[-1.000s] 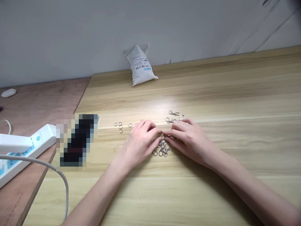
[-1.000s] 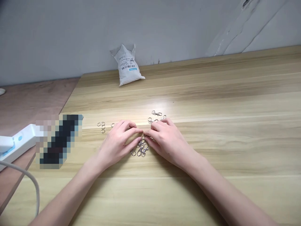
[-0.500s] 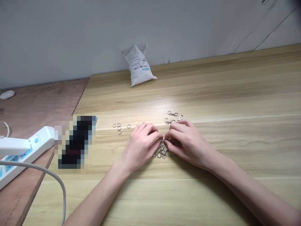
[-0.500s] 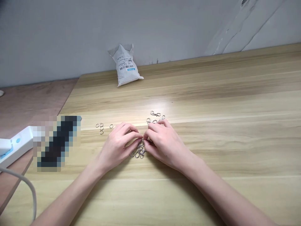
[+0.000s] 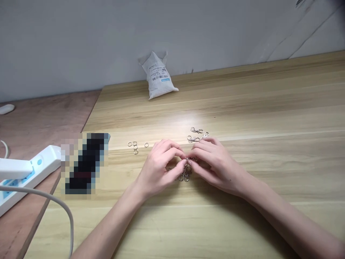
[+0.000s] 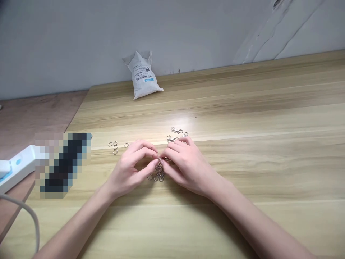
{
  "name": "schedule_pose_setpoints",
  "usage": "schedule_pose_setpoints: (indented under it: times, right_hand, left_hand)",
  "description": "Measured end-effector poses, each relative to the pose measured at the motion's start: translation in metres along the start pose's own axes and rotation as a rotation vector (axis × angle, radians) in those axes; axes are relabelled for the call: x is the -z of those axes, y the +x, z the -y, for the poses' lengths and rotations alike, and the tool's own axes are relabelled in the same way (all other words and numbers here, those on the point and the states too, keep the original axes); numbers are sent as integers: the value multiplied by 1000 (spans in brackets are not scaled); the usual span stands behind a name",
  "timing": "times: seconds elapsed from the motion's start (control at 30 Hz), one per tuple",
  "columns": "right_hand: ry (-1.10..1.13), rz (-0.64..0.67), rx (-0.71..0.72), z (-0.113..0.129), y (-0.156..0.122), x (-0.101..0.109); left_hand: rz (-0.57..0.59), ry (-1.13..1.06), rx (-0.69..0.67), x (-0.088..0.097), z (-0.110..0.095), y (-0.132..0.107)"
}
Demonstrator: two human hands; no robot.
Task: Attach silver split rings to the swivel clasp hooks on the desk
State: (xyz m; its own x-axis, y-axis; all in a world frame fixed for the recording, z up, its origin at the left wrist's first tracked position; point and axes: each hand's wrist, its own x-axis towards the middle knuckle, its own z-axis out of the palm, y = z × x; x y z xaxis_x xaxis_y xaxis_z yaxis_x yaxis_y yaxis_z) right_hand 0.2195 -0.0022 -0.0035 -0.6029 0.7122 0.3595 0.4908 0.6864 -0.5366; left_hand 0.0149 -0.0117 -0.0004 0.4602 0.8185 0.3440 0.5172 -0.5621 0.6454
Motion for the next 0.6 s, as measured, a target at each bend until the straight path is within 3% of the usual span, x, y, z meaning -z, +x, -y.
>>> schedule_pose_setpoints:
  times: [0.43, 0.6]
  right_hand:
    - [-89, -25, 57, -10, -3, -6]
    - [-90, 5, 57, -10, -2, -7]
  left_hand:
    - [99, 350, -138, -5, 4, 0]
    - [103, 370, -146, -6, 5, -1]
